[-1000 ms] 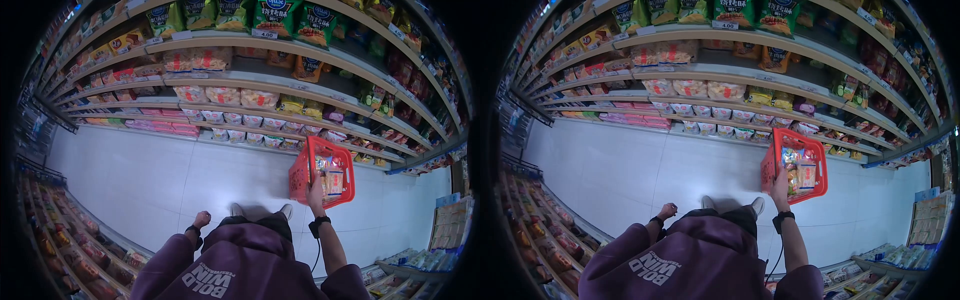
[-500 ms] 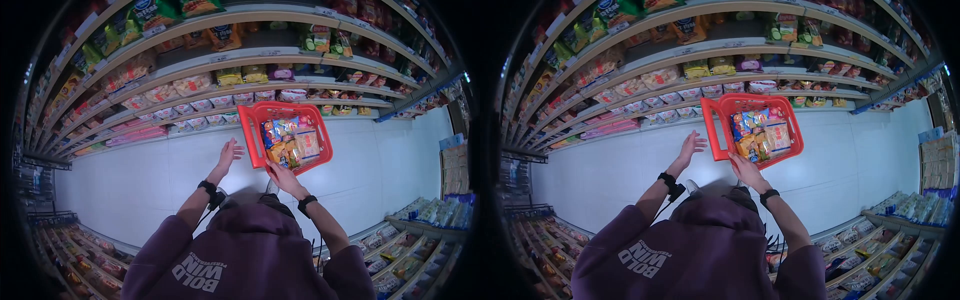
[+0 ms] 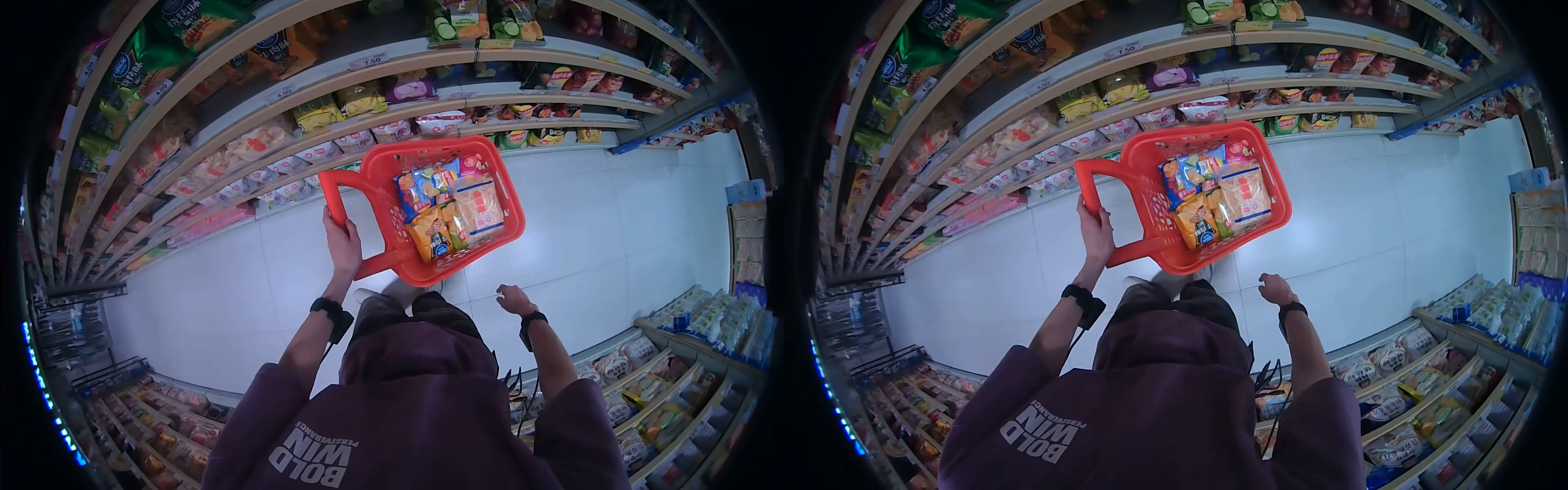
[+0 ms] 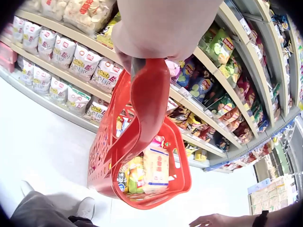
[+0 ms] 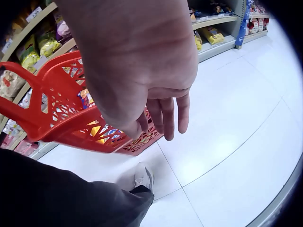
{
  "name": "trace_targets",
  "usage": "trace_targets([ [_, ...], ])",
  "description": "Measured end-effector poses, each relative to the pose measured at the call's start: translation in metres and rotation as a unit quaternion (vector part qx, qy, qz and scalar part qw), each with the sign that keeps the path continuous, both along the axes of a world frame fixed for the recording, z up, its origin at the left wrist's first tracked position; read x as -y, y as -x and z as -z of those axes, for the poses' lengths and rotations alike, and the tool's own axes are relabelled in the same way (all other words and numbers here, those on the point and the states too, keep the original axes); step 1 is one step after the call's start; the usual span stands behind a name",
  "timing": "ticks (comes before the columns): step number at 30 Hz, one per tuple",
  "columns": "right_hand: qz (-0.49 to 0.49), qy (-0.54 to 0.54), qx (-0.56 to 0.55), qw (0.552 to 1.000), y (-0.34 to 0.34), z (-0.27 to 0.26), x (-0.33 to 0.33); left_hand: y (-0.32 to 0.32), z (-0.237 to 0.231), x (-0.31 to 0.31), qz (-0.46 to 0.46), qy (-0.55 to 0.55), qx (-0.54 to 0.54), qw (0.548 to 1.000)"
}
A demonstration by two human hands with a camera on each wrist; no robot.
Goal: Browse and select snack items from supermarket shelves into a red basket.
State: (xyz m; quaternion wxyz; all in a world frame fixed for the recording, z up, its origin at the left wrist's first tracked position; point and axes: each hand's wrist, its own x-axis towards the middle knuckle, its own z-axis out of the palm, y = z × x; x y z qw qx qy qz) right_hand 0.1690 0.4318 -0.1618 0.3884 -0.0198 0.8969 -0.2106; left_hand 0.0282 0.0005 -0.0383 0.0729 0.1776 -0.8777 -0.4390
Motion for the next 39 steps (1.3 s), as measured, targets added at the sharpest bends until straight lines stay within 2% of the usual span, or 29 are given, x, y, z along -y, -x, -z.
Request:
trace_targets([
  [1,0.018,0.012,-0.013,1.0,0.006,0.008,-0.002,-0.002,-0.015,-0.009,0.005,0.014,-0.034,0.999],
  [4,0.075,0.055,-0.065,0.994,0.036,0.029,0.003,-0.003,-0.023,-0.012,0.005,0.06,-0.043,0.997],
  [6,0.086,0.082,-0.067,0.991,0.072,0.029,0.03,-0.003,-0.021,-0.01,-0.015,0.033,-0.03,0.999],
  [7,0.111,0.12,-0.089,0.982,0.083,0.039,0.039,-0.003,-0.019,-0.009,-0.018,0.086,-0.04,0.995],
  [9,0.077,0.055,-0.075,0.993,0.114,0.049,0.059,-0.001,-0.028,-0.013,-0.042,0.056,-0.001,0.998],
  [10,0.094,-0.029,-0.058,0.994,0.126,0.051,0.07,-0.001,-0.028,-0.013,-0.047,0.041,0.01,0.998],
  [11,0.094,-0.016,-0.041,0.995,0.134,0.062,0.067,-0.001,-0.026,-0.013,-0.06,0.041,0.021,0.997],
  [12,0.127,0.014,0.039,0.991,0.137,0.122,0.055,0.0,-0.03,-0.015,-0.056,0.064,0.017,0.996],
  [14,0.153,0.008,-0.038,0.988,0.151,0.11,0.066,0.002,-0.033,-0.016,-0.056,0.048,0.038,0.997],
  [15,0.196,0.03,0.0,0.98,0.153,0.175,0.056,0.004,-0.039,-0.018,-0.06,0.035,0.071,0.995],
  [16,0.24,0.049,0.041,0.969,0.168,0.17,0.066,0.005,-0.042,-0.019,-0.063,0.02,0.105,0.992],
  [17,0.426,0.18,0.181,0.868,0.171,0.161,0.067,0.005,-0.039,-0.019,-0.061,0.04,0.108,0.991],
  [18,0.209,0.235,0.052,0.948,0.165,0.201,0.056,0.007,-0.041,-0.021,-0.063,0.033,0.118,0.99],
  [19,0.315,0.336,0.133,0.877,0.167,0.189,0.063,0.009,-0.047,-0.023,-0.065,0.027,0.13,0.989],
  [20,0.424,0.417,0.224,0.772,0.177,0.178,0.07,0.009,-0.049,-0.025,-0.066,0.017,0.142,0.988],
  [21,0.532,0.466,0.3,0.641,0.183,0.18,0.073,0.012,-0.049,-0.026,-0.053,0.052,0.116,0.99],
  [22,0.626,0.489,0.377,0.476,0.186,0.185,0.077,0.016,-0.05,-0.027,-0.059,0.039,0.139,0.988],
  [24,0.478,0.423,0.175,0.75,0.175,0.215,0.089,0.017,-0.056,-0.03,-0.079,0.01,0.185,0.98],
  [25,0.419,0.268,0.125,0.859,0.175,0.23,0.093,0.016,-0.052,-0.028,-0.078,0.035,0.18,0.98],
  [28,0.452,0.269,0.165,0.834,0.176,0.256,0.098,0.014,-0.046,-0.026,-0.08,0.054,0.165,0.982],
  [29,0.546,0.421,0.201,0.696,0.168,0.292,0.096,0.013,-0.044,-0.026,-0.082,0.058,0.16,0.982],
  [30,0.612,0.551,0.225,0.52,0.16,0.329,0.092,0.013,-0.043,-0.027,-0.082,0.062,0.153,0.983],
  [31,0.601,0.566,0.219,0.52,0.154,0.362,0.089,0.014,-0.043,-0.028,-0.083,0.066,0.145,0.984],
  [33,0.553,0.508,0.22,0.622,0.168,0.346,0.084,0.014,-0.045,-0.028,-0.082,0.063,0.166,0.981],
  [34,0.526,0.477,0.218,0.67,0.168,0.365,0.079,0.014,-0.046,-0.027,-0.081,0.062,0.175,0.979],
  [35,0.695,0.553,0.25,0.386,0.167,0.386,0.079,0.014,-0.046,-0.027,-0.084,0.062,0.179,0.978],
  [38,0.728,0.572,0.323,0.195,0.183,0.373,0.072,0.013,-0.044,-0.026,-0.087,0.069,0.181,0.977],
  [39,0.723,0.555,0.329,0.248,0.181,0.372,0.069,0.013,-0.043,-0.026,-0.085,0.073,0.177,0.978],
])
